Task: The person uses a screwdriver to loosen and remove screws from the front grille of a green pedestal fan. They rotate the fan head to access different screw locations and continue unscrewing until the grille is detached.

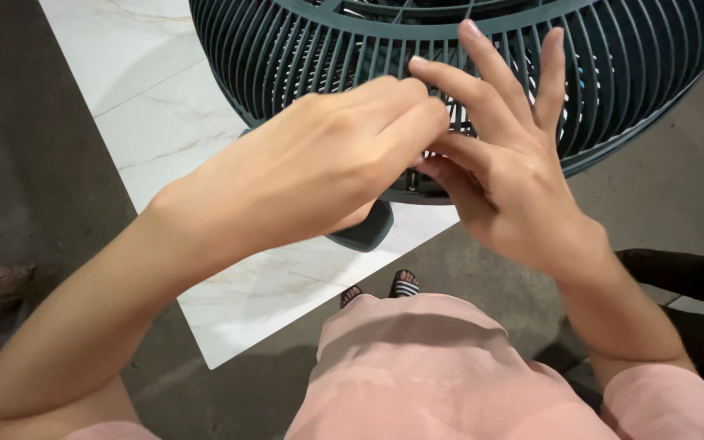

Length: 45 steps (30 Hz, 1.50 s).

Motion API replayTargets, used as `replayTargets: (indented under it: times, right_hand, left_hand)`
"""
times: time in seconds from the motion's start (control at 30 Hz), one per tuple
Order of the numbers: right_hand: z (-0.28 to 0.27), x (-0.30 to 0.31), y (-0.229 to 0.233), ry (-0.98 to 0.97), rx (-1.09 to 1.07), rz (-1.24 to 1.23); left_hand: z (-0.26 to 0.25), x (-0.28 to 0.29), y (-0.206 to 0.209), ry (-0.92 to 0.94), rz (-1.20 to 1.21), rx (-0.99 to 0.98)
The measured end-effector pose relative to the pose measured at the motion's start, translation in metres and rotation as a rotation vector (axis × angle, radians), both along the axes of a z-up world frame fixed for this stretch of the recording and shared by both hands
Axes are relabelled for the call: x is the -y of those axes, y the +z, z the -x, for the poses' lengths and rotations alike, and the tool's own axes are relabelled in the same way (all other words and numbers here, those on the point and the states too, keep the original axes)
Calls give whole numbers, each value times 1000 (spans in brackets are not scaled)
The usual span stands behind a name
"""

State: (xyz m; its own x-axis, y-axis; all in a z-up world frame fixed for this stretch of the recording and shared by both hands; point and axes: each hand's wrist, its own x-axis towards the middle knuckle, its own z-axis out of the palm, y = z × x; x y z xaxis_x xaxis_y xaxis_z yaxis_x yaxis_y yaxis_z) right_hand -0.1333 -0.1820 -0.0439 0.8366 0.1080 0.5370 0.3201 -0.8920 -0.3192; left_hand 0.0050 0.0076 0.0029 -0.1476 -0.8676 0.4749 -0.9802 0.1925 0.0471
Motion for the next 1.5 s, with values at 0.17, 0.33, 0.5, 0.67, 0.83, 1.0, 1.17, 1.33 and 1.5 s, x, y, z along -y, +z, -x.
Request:
replayTargets:
  times: [0.17, 0.33, 0.5, 0.67, 0.83, 1.0, 1.17, 1.33, 1.5]
  right_hand:
    - [0, 2, 2, -6, -26, 9]
    - [-4, 1, -5, 0, 67, 11]
    - [-4, 3, -3, 76, 63, 54]
    - [-1, 5, 2, 71, -38, 67]
    - [1, 1, 2, 57, -8, 95]
    - [-3, -2, -3, 27, 41, 49]
    - [-6, 1, -9, 49, 83, 109]
    - [-6, 8, -7, 111, 73, 176]
    - [-4, 1, -1, 72, -39, 169]
  left_hand:
    - [-2, 12, -14, 125, 69, 193]
    - [3, 18, -22, 238, 131, 241]
    - [5, 12, -10, 223, -48, 136]
    - [5, -3, 2, -43, 42, 27]
    - [-1, 3, -11, 88, 104, 183]
    - [3, 12, -30, 201, 218, 218]
    - [6, 12, -22, 303, 83, 246]
    - [3, -2, -7, 11, 208, 213]
    - [-1, -4, -11, 56, 168, 309]
